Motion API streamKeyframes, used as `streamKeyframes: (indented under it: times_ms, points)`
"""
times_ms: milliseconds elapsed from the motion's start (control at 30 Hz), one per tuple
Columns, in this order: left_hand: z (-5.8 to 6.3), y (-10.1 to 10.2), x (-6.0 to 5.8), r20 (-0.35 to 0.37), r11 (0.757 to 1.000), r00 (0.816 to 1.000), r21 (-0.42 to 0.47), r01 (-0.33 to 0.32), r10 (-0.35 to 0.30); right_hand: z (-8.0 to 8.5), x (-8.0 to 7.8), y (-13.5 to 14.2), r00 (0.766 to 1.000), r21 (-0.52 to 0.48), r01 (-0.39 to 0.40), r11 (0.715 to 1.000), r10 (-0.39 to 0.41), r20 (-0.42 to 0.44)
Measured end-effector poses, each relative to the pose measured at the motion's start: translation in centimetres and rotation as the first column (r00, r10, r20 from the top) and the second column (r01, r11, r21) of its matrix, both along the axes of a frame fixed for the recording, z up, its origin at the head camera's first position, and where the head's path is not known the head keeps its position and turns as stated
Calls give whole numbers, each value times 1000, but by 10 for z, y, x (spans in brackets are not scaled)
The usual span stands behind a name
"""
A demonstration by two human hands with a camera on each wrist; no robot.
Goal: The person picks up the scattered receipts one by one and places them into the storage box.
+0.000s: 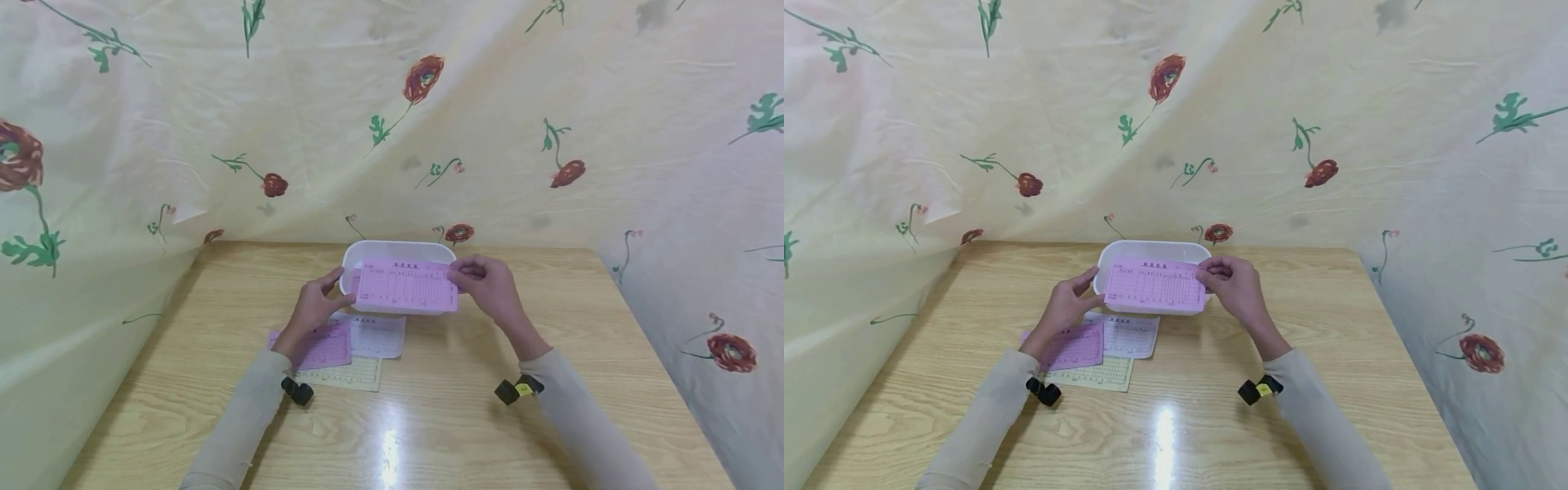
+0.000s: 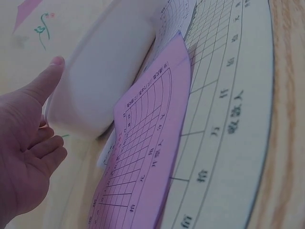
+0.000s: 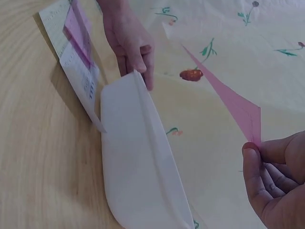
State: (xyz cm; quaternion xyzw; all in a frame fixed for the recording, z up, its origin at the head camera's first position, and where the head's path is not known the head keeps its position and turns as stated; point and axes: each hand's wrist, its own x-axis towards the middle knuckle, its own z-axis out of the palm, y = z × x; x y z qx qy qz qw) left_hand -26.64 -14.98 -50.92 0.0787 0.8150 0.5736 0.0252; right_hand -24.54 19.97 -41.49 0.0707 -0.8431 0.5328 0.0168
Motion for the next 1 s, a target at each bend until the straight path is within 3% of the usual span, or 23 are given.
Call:
streamKeyframes:
  times_ms: [500, 1000]
  points:
    - [-1, 0, -1, -31, 1000, 999, -13, 8, -9, -14, -42, -6, 999, 15, 21, 1000, -20, -33]
    - [0, 0, 0, -40, 1000, 999, -11, 8, -8, -29, -65, -15, 999, 46, 46, 998, -46, 16]
